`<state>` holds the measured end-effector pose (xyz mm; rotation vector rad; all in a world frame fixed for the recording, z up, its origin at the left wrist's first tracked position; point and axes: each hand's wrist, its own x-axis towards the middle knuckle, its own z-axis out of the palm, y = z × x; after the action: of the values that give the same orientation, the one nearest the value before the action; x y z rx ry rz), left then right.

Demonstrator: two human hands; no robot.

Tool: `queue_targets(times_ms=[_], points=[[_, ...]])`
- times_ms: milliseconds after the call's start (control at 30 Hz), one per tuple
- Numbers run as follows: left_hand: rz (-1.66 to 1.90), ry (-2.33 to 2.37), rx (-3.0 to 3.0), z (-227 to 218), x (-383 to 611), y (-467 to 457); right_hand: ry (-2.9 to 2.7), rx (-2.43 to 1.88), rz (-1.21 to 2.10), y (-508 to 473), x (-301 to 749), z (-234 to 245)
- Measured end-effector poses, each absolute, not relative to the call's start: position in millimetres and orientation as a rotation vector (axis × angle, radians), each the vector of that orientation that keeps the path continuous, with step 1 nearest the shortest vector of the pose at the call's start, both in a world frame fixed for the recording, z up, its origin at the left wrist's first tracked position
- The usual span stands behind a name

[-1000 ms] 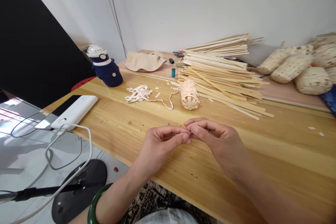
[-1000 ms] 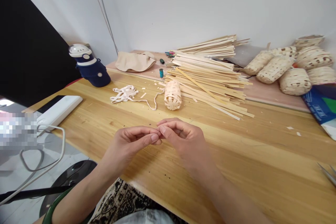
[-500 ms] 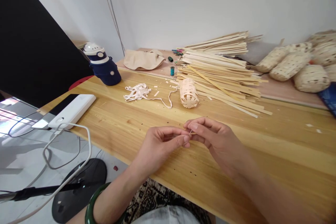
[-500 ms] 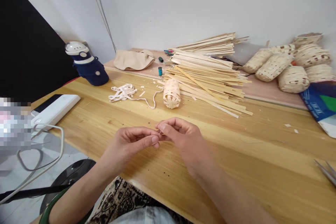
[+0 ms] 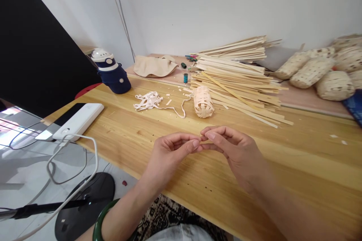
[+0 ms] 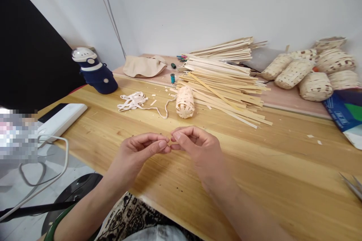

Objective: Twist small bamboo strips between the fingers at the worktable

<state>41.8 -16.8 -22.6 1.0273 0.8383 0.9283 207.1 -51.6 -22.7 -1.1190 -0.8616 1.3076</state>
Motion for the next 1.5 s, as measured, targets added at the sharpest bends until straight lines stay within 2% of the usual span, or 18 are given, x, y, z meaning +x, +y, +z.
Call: queue_targets(times_ms=[267,1500], points=[[0.928,0.775,1.041,-22.3,44.0,-20.3,-1.004,-1.185,1.152,-54.6,204.5,-19.9],[0.914,0.758,1.067,-22.9,45.3,-20.5,-1.058,-1.199,1.061,-54.1,200.5,-22.4]])
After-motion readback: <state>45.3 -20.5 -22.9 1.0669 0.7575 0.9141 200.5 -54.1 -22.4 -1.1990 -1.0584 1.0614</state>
